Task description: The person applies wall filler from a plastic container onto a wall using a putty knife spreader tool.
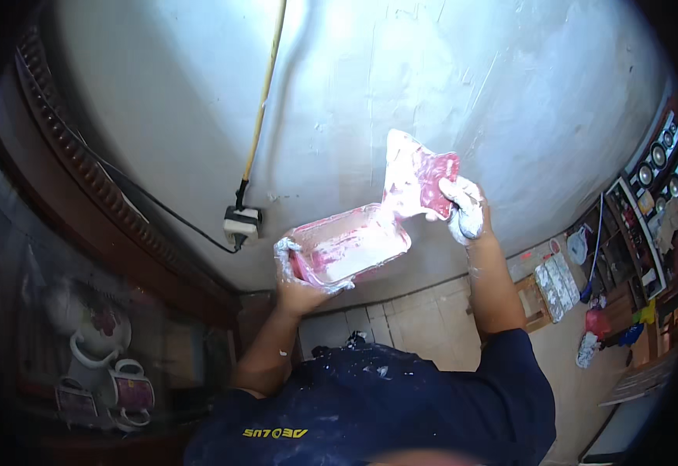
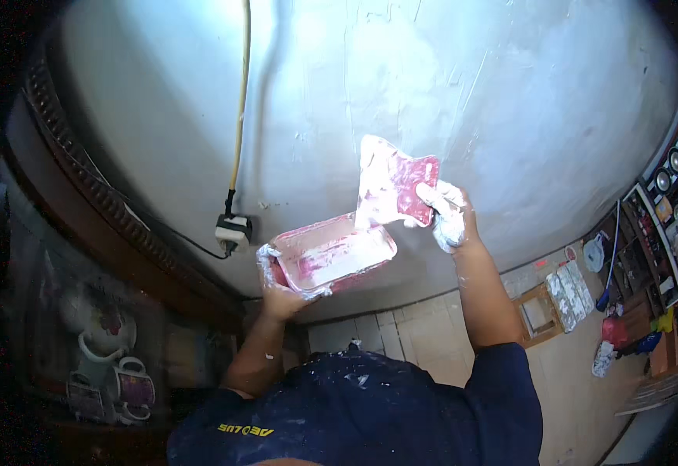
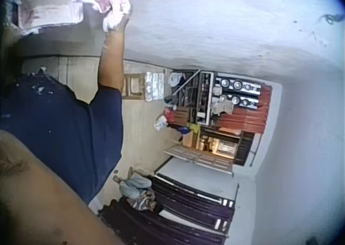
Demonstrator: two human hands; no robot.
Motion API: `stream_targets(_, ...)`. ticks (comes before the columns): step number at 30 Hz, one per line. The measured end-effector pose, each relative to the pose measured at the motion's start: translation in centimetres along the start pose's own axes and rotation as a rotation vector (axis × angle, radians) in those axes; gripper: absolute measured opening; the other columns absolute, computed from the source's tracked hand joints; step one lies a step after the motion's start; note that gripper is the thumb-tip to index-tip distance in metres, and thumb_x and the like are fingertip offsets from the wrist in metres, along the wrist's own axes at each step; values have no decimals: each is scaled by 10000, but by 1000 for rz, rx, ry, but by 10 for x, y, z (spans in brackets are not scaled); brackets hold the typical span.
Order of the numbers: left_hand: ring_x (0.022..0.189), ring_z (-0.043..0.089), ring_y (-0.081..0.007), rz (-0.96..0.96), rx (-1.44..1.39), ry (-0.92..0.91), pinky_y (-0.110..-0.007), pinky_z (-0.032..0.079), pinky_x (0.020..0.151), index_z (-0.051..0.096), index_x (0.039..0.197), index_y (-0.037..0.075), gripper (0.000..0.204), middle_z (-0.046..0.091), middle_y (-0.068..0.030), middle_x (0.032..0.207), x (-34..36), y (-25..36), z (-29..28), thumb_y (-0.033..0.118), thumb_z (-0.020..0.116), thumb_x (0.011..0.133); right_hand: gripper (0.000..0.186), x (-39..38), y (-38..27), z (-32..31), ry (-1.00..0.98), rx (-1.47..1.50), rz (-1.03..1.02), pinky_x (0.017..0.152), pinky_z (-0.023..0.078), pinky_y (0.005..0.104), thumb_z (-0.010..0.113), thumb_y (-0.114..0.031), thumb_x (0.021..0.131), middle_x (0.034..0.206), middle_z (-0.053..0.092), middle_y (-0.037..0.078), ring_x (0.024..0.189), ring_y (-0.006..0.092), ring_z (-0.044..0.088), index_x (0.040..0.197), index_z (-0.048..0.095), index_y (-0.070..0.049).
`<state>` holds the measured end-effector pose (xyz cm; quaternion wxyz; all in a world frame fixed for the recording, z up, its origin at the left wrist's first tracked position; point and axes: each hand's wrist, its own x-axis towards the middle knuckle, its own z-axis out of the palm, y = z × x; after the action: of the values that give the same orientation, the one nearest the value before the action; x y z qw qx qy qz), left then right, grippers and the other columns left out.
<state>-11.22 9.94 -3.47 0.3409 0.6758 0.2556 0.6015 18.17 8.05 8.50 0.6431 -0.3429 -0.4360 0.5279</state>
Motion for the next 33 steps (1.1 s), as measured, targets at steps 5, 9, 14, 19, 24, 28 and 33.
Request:
stream_targets(5,1129,535,-230,-65,-276,-25,-397,487,965,292,1223,20,948,466,-137,1221,19,31,13,116,929,527,163,3,-37,13,184,-288,-405,587,574,295,604,-52,885,912,665,98,738,139,641,991,644,66)
stream_targets(9,1124,535,-228,-98,-293,-17,-394,485,960,291,1212,26,955,464,-139,1217,8,24,7,126,936,515,329,18,-72,30,255,-1380,-1241,677,543,345,660,-56,765,995,679,150,783,265,678,1091,651,-18)
stream_targets(14,1108,533,-219,-96,-312,-27,-382,483,948,305,1201,30,960,466,-128,1200,9,27,19,157,946,497,454,61,-100,39,329,-1892,-1149,772,532,407,620,-93,720,1089,638,215,944,367,638,1168,608,-18)
stream_targets(19,1083,530,-207,-74,-179,-8,-367,480,931,334,1191,32,972,468,-109,1167,-1,19,15,200,959,467,362,75,-48,21,-59,-2226,-1050,789,526,484,482,-43,804,1157,556,340,1047,433,593,1138,539,82)
stream_targets(24,1077,527,-197,-84,-248,5,-356,474,930,351,1177,19,957,468,-103,1152,-11,10,6,200,960,461,303,25,-72,36,-101,-2067,-923,647,517,490,544,-62,785,850,607,245,734,391,626,1081,591,-18)
stream_targets(28,1085,516,-197,-125,-138,-15,-344,470,928,357,1171,16,961,454,-98,1158,-11,-2,11,201,962,448,295,54,-131,48,139,-2049,-1105,618,503,472,551,-69,791,794,606,216,672,368,609,1081,607,-56)
stream_targets(33,1131,512,-211,-200,-186,-67,-411,474,972,303,1169,62,947,458,-108,1213,-10,6,26,131,949,481,474,102,-69,13,51,-2429,-1129,685,568,465,467,-89,852,1322,437,347,1101,451,567,1279,463,116)
